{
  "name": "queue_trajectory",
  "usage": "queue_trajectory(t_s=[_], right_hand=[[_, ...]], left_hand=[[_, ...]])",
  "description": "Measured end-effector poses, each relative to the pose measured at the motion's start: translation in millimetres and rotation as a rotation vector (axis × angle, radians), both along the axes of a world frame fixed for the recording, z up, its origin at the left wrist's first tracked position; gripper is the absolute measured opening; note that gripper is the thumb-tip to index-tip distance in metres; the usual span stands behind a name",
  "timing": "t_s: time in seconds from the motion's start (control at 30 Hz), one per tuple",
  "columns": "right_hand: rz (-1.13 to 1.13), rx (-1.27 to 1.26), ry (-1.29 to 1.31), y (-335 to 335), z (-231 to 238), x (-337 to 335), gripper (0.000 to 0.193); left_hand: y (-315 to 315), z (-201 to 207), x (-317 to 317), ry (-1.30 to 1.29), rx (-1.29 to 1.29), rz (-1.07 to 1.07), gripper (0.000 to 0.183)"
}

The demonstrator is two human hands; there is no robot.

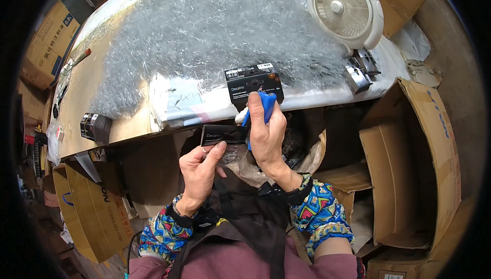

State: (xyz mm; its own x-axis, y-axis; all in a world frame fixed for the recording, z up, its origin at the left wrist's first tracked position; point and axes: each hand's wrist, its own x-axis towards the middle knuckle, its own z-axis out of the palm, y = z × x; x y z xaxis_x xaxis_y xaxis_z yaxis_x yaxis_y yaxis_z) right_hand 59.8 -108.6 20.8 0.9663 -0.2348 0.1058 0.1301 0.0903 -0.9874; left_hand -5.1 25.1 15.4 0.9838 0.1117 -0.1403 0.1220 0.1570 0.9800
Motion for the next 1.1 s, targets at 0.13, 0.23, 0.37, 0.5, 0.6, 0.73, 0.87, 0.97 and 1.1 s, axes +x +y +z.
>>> queue_trajectory(t_s=[0.13,0.23,0.37,0.5,0.6,0.73,0.87,0.97,1.1], right_hand=[[-0.008,0.022,0.041,-3.0,-8.2,-3.1,0.043],[-0.027,-0.025,0.024,-4.2,-7.1,-5.9,0.041],[-0.133,-0.049,-0.097,8.6,-4.7,-7.7,0.039],[-0.027,0.085,-0.074,10.1,0.9,-20.0,0.038],[0.016,0.072,0.061,-5.7,1.4,-16.1,0.033],[0.055,-0.097,-0.037,-28.4,6.0,-7.1,0.018],[0.161,-0.528,-0.147,-49.6,27.1,8.3,0.019],[0.141,-0.744,-0.311,-56.7,30.4,20.0,0.022],[0.121,-0.872,-0.391,-61.1,33.1,24.8,0.023]], left_hand=[[-2.7,1.7,-2.6,0.013,-0.007,-0.042,0.017],[-6.8,-2.5,-6.9,0.001,0.076,-0.091,0.015],[-11.4,-7.6,1.4,-0.199,0.332,-0.020,0.012],[-19.1,-5.7,0.8,-0.460,0.636,-0.109,0.011],[-6.5,6.0,12.6,-0.399,0.694,-0.459,0.016],[42.7,8.8,77.8,-0.237,0.678,-0.117,0.021],[70.3,-27.5,120.6,-0.362,1.076,0.129,0.030],[45.5,-26.3,120.7,-0.249,0.861,-0.134,0.037],[36.1,-21.5,128.9,-0.070,0.540,0.065,0.040]])
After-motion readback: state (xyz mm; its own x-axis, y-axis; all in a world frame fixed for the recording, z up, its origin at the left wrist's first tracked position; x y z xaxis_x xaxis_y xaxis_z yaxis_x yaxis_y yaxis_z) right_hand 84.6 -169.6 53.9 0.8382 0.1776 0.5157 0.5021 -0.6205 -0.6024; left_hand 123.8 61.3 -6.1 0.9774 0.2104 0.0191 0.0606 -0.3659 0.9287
